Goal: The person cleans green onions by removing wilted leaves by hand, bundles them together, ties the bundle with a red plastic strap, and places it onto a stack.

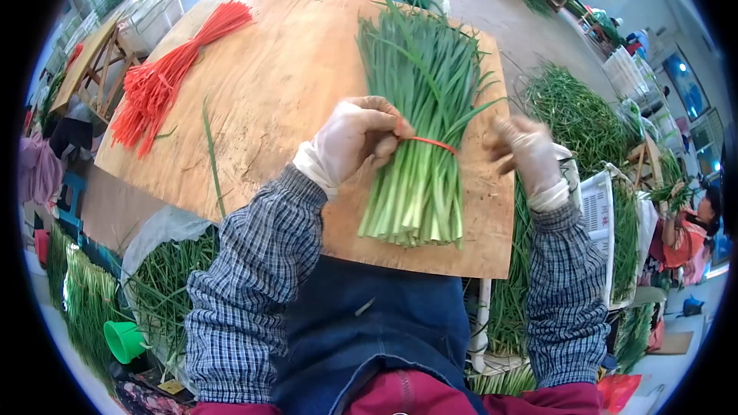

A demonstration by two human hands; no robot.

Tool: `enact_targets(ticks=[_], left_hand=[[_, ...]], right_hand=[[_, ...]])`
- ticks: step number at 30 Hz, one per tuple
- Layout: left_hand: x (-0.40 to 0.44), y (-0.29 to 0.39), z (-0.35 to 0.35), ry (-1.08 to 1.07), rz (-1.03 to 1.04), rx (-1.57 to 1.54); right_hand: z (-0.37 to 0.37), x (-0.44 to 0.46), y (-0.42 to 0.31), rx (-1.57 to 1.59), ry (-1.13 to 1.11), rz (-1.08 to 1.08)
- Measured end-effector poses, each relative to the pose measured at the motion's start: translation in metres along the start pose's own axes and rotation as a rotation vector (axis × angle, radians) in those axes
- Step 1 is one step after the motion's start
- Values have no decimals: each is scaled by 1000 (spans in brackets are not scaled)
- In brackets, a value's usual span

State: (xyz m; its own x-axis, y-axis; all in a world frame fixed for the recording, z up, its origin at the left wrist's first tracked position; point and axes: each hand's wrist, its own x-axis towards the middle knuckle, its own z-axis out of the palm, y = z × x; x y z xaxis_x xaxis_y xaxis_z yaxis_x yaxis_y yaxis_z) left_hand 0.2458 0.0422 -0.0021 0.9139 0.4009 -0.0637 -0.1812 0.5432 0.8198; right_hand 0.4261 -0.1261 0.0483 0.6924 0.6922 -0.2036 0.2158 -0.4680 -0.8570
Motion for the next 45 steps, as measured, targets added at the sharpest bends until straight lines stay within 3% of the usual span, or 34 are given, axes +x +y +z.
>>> enact_targets(ticks=[2, 9, 12, 16, 21, 25, 28, 30, 31, 33, 34, 36, 38, 39, 40, 42, 45], left_hand=[[0, 4, -16, -28, -53, 7], [-2, 21, -64, 155, -305, 250], [-1, 27, -75, 130, -388, 279], [15, 32, -89, 65, -566, 307], [24, 40, -81, -19, -554, 515], [12, 72, -38, -145, -480, 1010], [-1, 90, -15, -461, 330, 1512], [-8, 101, 0, -436, 782, 1679], [-13, 106, 8, -388, 979, 1723], [-28, 123, 50, -253, 798, 1921], [-29, 123, 57, -181, 746, 1943], [-29, 123, 72, -38, 635, 1984], [-27, 116, 85, 202, 435, 1888], [-28, 114, 91, 222, 197, 1873], [-20, 95, 73, 217, 264, 1989], [2, 50, 30, 200, 295, 1928], [-3, 68, 44, 88, 255, 1975]], right_hand=[[11, 6, 14, -21, -63, 131], [68, 62, -32, 66, -172, 173], [94, 91, -45, 74, -238, 65], [118, 118, -47, 354, -269, 107], [126, 114, -48, 619, -262, 161], [104, 77, -71, 676, -276, -84], [69, 43, -100, 662, -189, -401], [49, 16, -119, 658, -100, -625], [36, 15, -124, 493, -11, -863], [19, -11, -139, 651, -82, -907], [12, -12, -149, 441, 81, -953], [-3, -3, -150, 670, 16, -936], [5, -1, -143, 309, 348, -1286], [16, 3, -132, 249, 453, -1343], [34, 10, -116, 353, 460, -1223], [66, 21, -85, 567, 474, -1011], [52, 10, -86, 379, 392, -1113]])
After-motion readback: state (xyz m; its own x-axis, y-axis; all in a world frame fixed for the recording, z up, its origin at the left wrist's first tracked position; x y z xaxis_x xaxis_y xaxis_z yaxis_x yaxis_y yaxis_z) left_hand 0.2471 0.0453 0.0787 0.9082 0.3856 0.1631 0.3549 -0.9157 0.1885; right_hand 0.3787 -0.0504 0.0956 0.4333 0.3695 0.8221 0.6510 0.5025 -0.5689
